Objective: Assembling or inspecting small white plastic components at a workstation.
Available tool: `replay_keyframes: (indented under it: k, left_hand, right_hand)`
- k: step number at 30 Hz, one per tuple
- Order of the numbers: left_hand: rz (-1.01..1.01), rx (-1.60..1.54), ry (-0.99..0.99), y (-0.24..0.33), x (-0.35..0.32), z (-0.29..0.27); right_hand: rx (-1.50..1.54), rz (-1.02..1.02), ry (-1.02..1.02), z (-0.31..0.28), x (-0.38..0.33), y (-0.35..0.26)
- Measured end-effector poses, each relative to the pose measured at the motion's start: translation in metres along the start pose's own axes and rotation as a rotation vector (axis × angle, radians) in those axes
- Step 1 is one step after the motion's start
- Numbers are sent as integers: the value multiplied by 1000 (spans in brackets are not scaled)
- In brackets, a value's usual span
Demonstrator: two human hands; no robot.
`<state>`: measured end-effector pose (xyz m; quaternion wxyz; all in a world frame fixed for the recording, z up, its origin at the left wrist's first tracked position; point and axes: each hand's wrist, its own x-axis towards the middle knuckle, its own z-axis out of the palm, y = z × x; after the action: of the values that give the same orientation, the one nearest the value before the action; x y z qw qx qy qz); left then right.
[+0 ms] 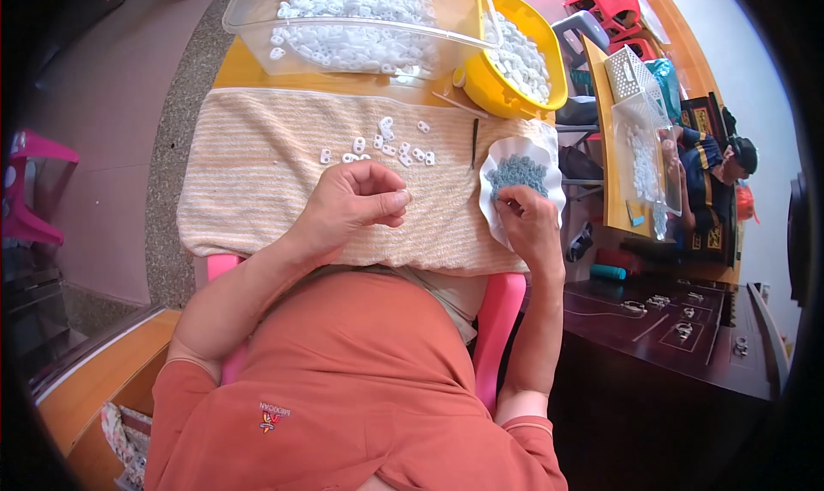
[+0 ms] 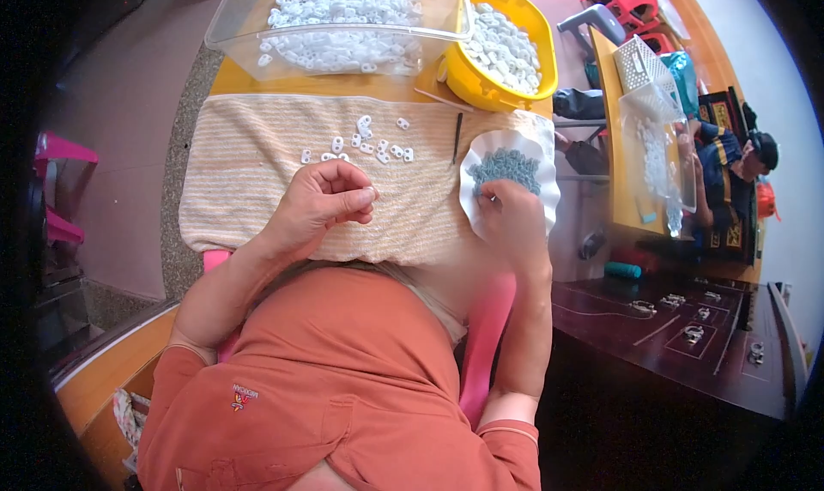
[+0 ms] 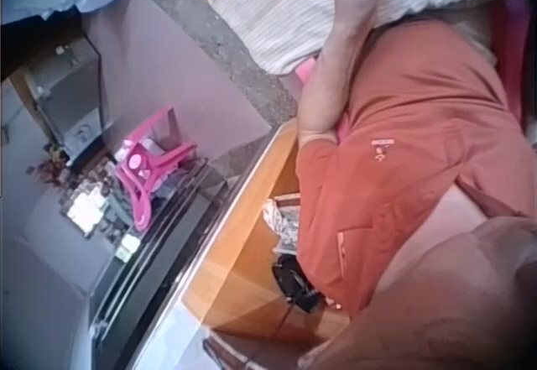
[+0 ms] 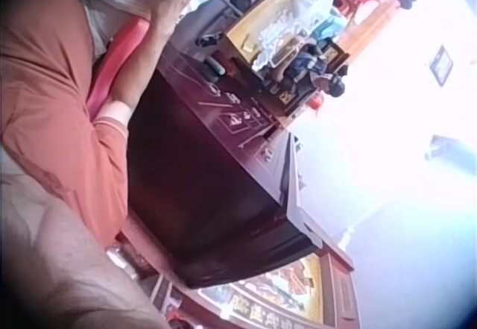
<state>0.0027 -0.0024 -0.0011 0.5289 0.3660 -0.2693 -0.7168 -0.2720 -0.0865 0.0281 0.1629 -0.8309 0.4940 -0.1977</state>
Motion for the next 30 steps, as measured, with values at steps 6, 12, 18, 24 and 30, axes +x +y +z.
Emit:
replay_keyframes:
  k: [6, 12, 18, 24, 30]
  left_hand:
    - [-1, -1, 7, -1, 0, 0]
    - [-5, -4, 8, -2, 0, 0]
    - [-12, -2, 13, -1, 0, 1]
    - [-12, 7, 13, 0, -1, 2]
    - [-18, -7, 24, 0, -1, 3]
  right_hand:
    - [-12, -39, -24, -2, 0, 2]
    - [-8, 0, -38, -4, 2, -2]
    - [-25, -89, -14, -2, 2, 4]
    - [-29, -99, -12, -1, 1, 5]
    - [10, -39, 2, 1, -3, 7]
